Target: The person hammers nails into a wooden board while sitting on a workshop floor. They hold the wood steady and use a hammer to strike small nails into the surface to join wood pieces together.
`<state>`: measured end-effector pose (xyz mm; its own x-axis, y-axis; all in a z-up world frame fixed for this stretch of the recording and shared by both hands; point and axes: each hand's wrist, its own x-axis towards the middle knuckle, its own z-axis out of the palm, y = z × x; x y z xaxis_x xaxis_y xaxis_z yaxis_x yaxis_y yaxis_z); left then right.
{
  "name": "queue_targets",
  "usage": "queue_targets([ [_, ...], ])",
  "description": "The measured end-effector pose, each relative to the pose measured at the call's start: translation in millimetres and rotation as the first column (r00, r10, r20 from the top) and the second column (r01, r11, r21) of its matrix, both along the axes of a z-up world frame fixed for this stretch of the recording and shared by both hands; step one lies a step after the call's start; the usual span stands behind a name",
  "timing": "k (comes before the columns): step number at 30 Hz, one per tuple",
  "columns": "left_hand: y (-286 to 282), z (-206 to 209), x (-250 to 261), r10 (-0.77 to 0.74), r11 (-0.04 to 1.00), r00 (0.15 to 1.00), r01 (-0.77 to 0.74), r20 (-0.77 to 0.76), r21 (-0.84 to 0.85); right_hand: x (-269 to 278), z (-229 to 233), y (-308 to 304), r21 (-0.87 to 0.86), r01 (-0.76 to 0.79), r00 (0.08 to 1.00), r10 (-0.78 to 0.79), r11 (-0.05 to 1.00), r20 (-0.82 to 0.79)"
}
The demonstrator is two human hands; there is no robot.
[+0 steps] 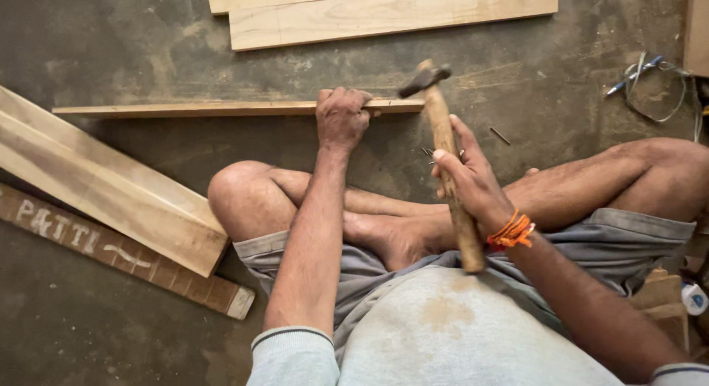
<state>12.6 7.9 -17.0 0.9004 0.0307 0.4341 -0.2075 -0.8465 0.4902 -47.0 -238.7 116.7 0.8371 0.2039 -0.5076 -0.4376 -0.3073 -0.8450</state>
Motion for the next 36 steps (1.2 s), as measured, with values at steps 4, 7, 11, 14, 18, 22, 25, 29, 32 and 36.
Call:
queue_targets([
  [4,4.8,2.0,-2.5,0.020,1.000,0.999,-0.020,0.042,0.000,-9.0,-4.1,14.1,0.087,-0.002,0.999,-0.002,0.996,0.047],
  [7,0.9,3.5,1.1,-0.005,1.000,1.000,0.006,0.024,-0.019,-8.0,-6.5,9.2,0.062,-0.040,0.999,0.039,0.997,0.028],
  [11,1.6,-1.0,0.3,0.019,1.000,0.999,-0.018,0.049,-0.010,-14.9,-12.2,13.6,0.045,0.049,0.997,-0.051,0.998,0.057],
  [14,7.6,-3.1,-3.3,0.032,0.999,0.998,-0.033,0.045,0.032,-11.0,-9.2,16.4,0.074,0.072,0.997,-0.074,0.995,0.030],
  [18,3.4,-3.5,2.3,0.017,1.000,0.999,-0.017,0.038,0.011,-0.6,4.3,8.6,-0.027,-0.054,0.995,0.056,0.998,0.082],
  [22,4.4,0.3,-2.5,0.027,0.999,0.999,-0.028,0.031,0.020,-5.1,26.6,4.2,-0.392,-0.106,0.953,0.207,0.914,0.224],
  [25,2.3,4.0,-0.3,0.020,0.999,0.999,-0.018,0.038,-0.036,-3.7,36.2,2.2,-0.477,-0.160,0.713,0.435,0.864,0.550],
  [29,2.0,-2.5,-0.9,0.027,1.000,0.999,-0.027,0.028,0.014,3.5,33.5,3.0,-0.593,-0.233,0.744,0.534,0.770,0.402],
  [32,2.1,-5.5,0.5,0.020,1.000,0.999,-0.020,0.032,0.013,10.0,33.7,1.3,-0.648,-0.319,0.737,0.611,0.692,0.289],
  [36,2.5,-7.1,0.2,0.037,0.998,0.998,-0.040,0.047,0.046,-2.0,34.0,1.3,-0.566,-0.228,0.741,0.518,0.792,0.427],
])
